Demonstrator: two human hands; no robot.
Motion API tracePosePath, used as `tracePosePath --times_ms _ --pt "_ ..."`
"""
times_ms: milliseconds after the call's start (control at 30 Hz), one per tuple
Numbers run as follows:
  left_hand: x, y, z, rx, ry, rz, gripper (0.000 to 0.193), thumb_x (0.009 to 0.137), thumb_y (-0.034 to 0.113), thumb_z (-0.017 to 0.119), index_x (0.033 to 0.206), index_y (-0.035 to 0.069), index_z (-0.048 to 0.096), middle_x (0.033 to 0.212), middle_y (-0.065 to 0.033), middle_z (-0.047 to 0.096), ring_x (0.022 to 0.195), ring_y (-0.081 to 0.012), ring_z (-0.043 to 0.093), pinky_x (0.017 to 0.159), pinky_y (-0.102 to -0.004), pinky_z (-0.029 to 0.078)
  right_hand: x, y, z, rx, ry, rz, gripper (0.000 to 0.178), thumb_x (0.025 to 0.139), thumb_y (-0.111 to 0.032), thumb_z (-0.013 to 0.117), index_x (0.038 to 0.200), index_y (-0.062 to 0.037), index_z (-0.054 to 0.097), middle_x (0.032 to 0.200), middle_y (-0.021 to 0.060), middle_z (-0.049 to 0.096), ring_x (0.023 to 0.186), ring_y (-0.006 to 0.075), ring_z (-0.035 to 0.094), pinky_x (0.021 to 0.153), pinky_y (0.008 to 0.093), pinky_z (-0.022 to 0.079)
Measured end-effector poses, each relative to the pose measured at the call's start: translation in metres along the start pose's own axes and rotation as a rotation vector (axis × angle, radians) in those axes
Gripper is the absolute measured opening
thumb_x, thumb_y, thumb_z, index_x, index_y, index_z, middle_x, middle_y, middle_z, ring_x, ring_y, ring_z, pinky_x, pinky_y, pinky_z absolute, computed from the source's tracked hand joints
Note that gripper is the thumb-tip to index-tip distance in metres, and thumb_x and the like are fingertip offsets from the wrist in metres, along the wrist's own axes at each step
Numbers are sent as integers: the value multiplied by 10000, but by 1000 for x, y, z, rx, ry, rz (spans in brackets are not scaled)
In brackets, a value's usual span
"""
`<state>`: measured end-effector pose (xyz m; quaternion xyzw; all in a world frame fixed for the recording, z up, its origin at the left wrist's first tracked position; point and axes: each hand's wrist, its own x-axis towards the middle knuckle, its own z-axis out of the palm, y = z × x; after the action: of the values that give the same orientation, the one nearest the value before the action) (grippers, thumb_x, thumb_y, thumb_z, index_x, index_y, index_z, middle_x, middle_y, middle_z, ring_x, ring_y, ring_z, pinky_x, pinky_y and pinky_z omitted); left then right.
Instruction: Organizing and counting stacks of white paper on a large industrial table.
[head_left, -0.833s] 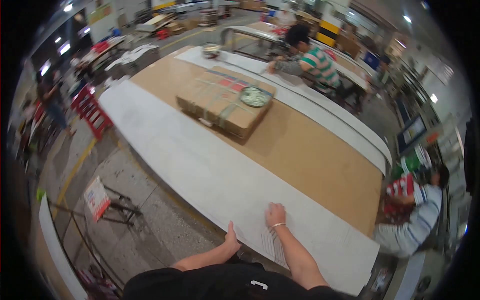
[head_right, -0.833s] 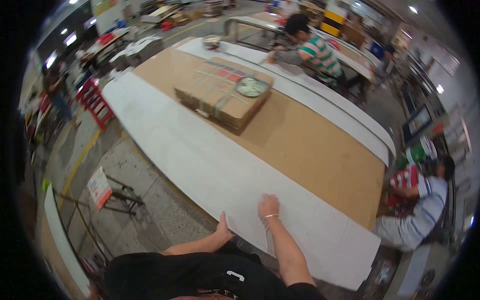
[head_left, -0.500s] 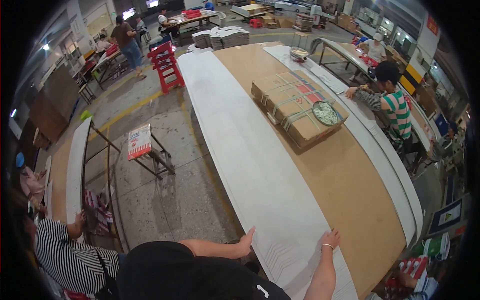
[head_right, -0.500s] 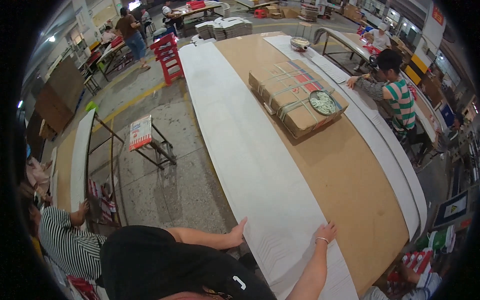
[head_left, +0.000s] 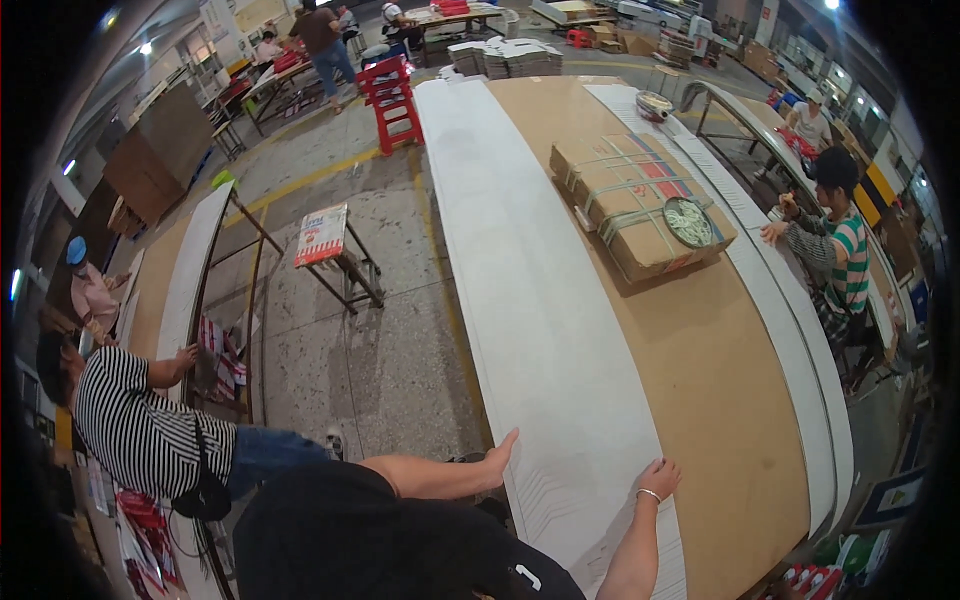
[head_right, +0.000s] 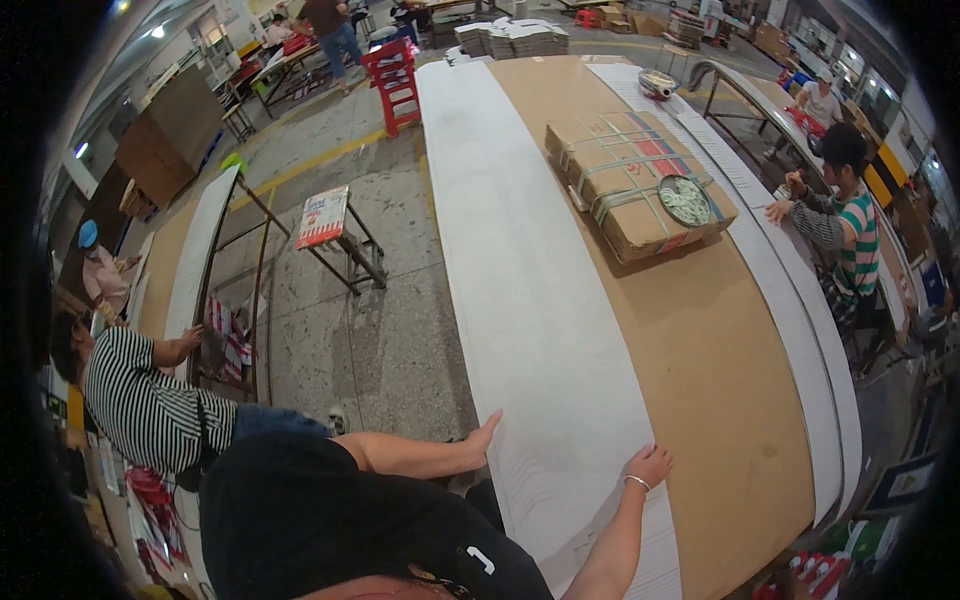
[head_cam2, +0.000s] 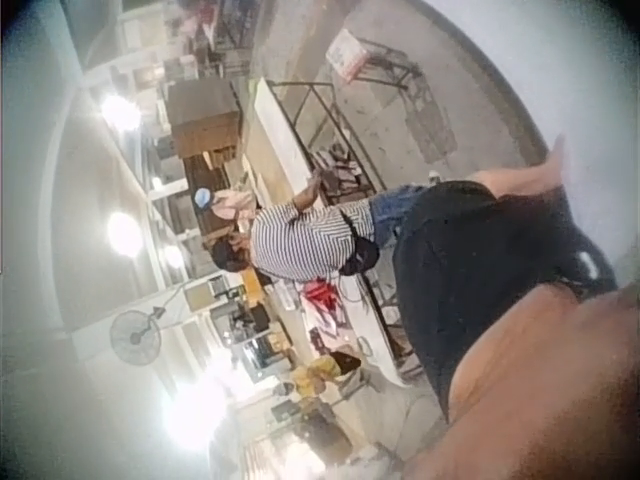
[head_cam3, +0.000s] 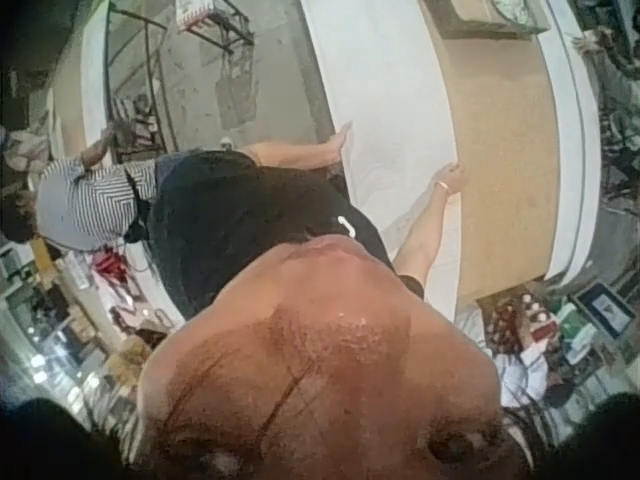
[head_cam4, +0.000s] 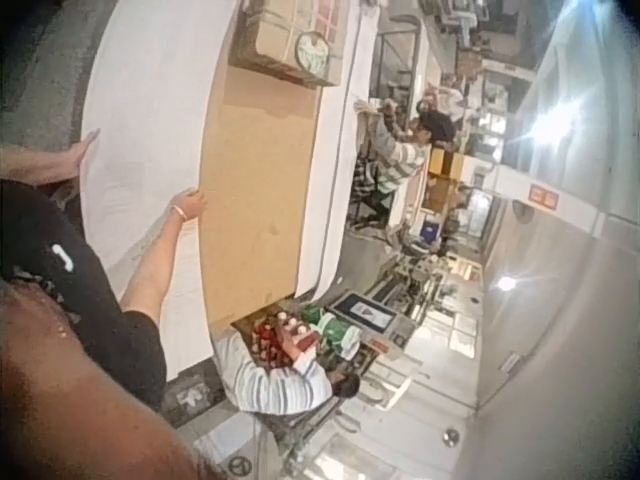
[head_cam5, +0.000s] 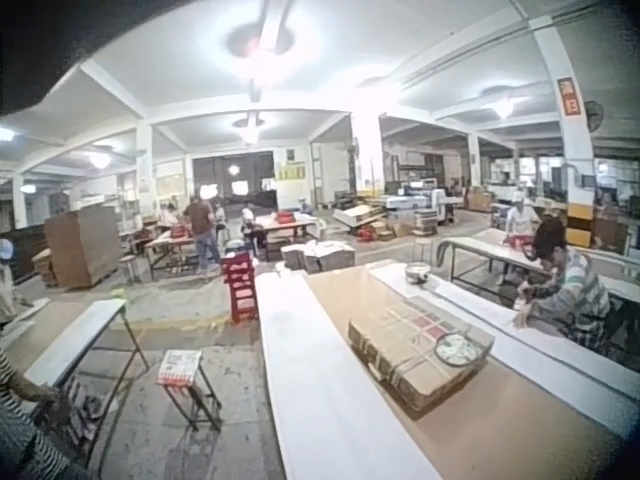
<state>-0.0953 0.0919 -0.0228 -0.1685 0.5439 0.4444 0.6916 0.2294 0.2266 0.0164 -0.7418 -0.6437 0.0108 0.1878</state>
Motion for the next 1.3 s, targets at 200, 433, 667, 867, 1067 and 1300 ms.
tracePosePath --times_ms 200,433,667,867,1067,1300 --pt "-25 12 4 67 54 86 860 759 573 575 1306 -37 311 1295 -156 420 1165 -272 432 961 -410 364 20 -12 6 -25 -98 -23 251 765 -235 583 929 -45 587 957 156 560 927 349 502 805 447 396" --pt "-33 48 16 -35 33 199 880 770 548 581 1296 -90 279 1237 -196 456 1091 -282 497 920 -406 410 39 -37 30 73 -218 34 281 758 -259 599 938 -43 596 951 153 567 931 333 515 802 445 407" --pt "-41 39 14 12 -38 282 835 779 558 562 1265 -86 345 1228 -198 456 1099 -279 490 918 -409 408 38 -42 10 18 -255 -6 317 740 -267 613 960 -41 594 998 166 551 972 334 493 833 443 403" --pt "-9 71 7 125 250 443 851 785 537 555 1286 -101 296 1305 -213 387 1183 -288 410 976 -371 338 21 -126 27 213 -229 -261 310 752 -227 599 992 -31 587 1006 179 545 936 337 504 833 431 404" --pt "7 88 16 263 377 511 861 780 522 571 1318 -76 266 1340 -231 344 1238 -314 349 1011 -369 291 -28 -204 46 403 -344 -394 314 780 -262 579 983 -25 605 948 163 553 911 329 512 811 401 426" --pt "-9 91 31 279 472 457 933 758 534 587 1339 -86 202 1376 -242 280 1276 -323 294 1032 -369 267 -32 -213 51 389 -268 -273 279 770 -232 578 952 -24 611 936 155 551 906 326 512 800 402 429"
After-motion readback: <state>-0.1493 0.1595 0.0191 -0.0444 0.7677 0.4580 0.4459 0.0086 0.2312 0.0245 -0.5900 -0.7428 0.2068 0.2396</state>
